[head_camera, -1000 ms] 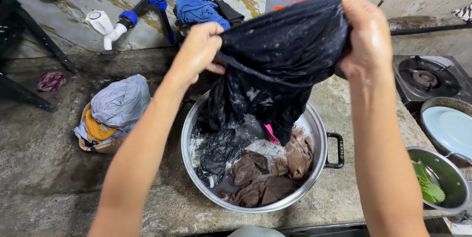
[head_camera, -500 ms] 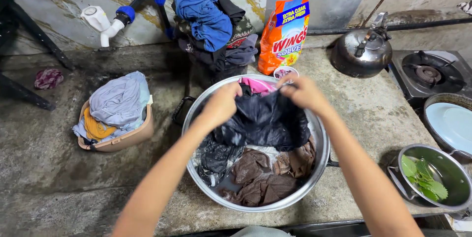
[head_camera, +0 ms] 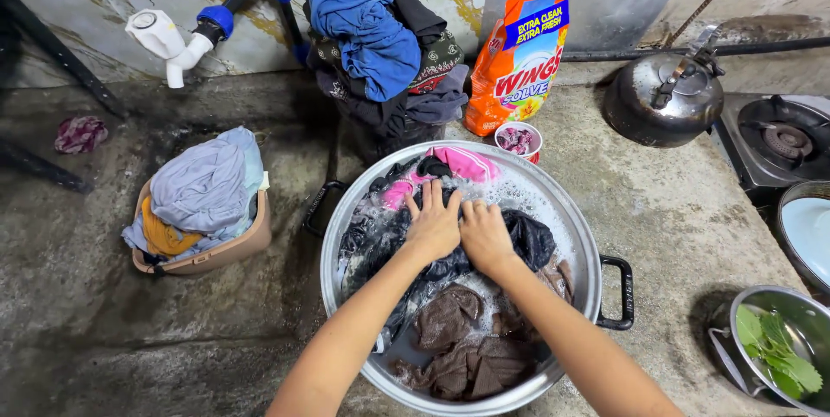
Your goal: The person hand-washes dark-colored garments in a metal basin filled with soapy water. They repeatedly scrub the clothes using a pink scrubbing brush, rinse them in the basin, and wring out excess water. The person handles multiple items one at a time, including a dark shirt and a pink garment.
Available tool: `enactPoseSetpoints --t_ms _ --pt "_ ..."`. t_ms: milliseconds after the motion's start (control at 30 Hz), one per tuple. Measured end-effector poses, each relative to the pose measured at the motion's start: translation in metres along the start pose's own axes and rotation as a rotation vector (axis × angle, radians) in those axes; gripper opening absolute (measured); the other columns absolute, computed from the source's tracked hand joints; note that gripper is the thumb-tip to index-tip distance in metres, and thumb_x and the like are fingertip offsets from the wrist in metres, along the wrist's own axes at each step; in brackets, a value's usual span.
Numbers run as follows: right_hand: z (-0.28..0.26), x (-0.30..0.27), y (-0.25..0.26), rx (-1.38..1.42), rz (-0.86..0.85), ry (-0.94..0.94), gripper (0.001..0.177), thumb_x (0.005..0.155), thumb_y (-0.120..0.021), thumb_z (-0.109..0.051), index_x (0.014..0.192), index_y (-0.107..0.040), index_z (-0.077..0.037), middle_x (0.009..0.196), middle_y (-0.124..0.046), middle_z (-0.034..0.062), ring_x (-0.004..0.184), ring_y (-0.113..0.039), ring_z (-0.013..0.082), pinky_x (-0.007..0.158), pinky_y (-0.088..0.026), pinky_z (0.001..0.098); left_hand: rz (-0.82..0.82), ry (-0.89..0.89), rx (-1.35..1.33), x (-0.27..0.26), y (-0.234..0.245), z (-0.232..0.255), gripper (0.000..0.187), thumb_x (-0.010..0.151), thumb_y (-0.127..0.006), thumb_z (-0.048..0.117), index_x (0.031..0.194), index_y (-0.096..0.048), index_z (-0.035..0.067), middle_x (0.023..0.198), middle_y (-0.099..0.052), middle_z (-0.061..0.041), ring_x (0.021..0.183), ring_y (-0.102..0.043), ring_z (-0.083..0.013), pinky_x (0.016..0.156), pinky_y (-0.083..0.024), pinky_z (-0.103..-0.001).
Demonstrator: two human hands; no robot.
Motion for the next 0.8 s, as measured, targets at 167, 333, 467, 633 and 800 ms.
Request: enactPoseSetpoints --t_ms 167,333,467,633,800 --pt "0.072 0.001 0.018 0.87 0.263 -0.268 0.025 0.082 -0.063 -0.008 0.101 -0.079 -0.012 0.099 -0.075 0.0145 0.09 -0.071 0.0318 0.081 -0.055 0.0432 0.122 -0.148 -0.318 -0.019 0.04 -0.011 0.056 0.079 -0.057 -0.001 0.132 -0.061 0.016 0.149 -0.048 -0.016 0.145 -0.04 -0.0372 0.12 -0.03 -0.058" --pt "0.185 0.008 0.054 1.369 0.214 -0.495 0.022 0.091 -0.065 0.001 0.105 -0.082 -0.001 0.089 -0.077 0.0164 0.077 -0.06 0.0143 0.071 -0.049 0.0344 0.22 -0.312 -0.315 -0.054 0.151 0.024 0.064 0.079 -0.048 -0.013 0.133 -0.065 0.018 0.146 -0.061 -0.009 0.14 -0.059 -0.0323 0.118 -0.049 -0.038" --pt "0.195 0.022 0.115 1.728 0.215 -0.345 0.021 0.089 -0.061 0.001 0.104 -0.076 0.002 0.102 -0.076 0.0066 0.095 -0.07 0.0138 0.087 -0.053 0.0276 0.294 -0.525 -0.323 -0.077 0.195 0.1 0.062 0.077 -0.067 0.003 0.137 -0.051 0.005 0.139 -0.05 -0.022 0.133 -0.051 -0.0416 0.113 -0.042 -0.046" --pt "0.179 0.041 0.175 1.939 0.25 -0.156 0.007 0.093 -0.062 0.003 0.098 -0.066 0.007 0.113 -0.076 0.0091 0.106 -0.072 0.0142 0.094 -0.055 0.0284 0.147 -0.434 -0.447 -0.07 0.152 0.142 0.076 0.083 -0.081 0.033 0.133 -0.04 -0.008 0.132 -0.048 -0.028 0.127 -0.052 -0.0416 0.108 -0.046 -0.046" --pt "0.184 0.045 0.206 2.217 0.206 -0.334 0.024 0.092 -0.057 0.001 0.112 -0.071 -0.001 0.098 -0.072 0.0116 0.092 -0.068 0.0256 0.085 -0.058 0.0404 0.144 -0.266 0.132 -0.053 0.104 0.085 0.07 0.067 -0.084 0.044 0.106 -0.059 -0.008 0.115 -0.061 -0.025 0.107 -0.065 -0.0442 0.083 -0.058 -0.051"
Point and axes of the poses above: each hand's wrist, its own x-axis towards the middle knuckle, its own y-axis out of the back of the hand, z = x × y, the point moved 9 cm from there along x, towards the middle knuckle
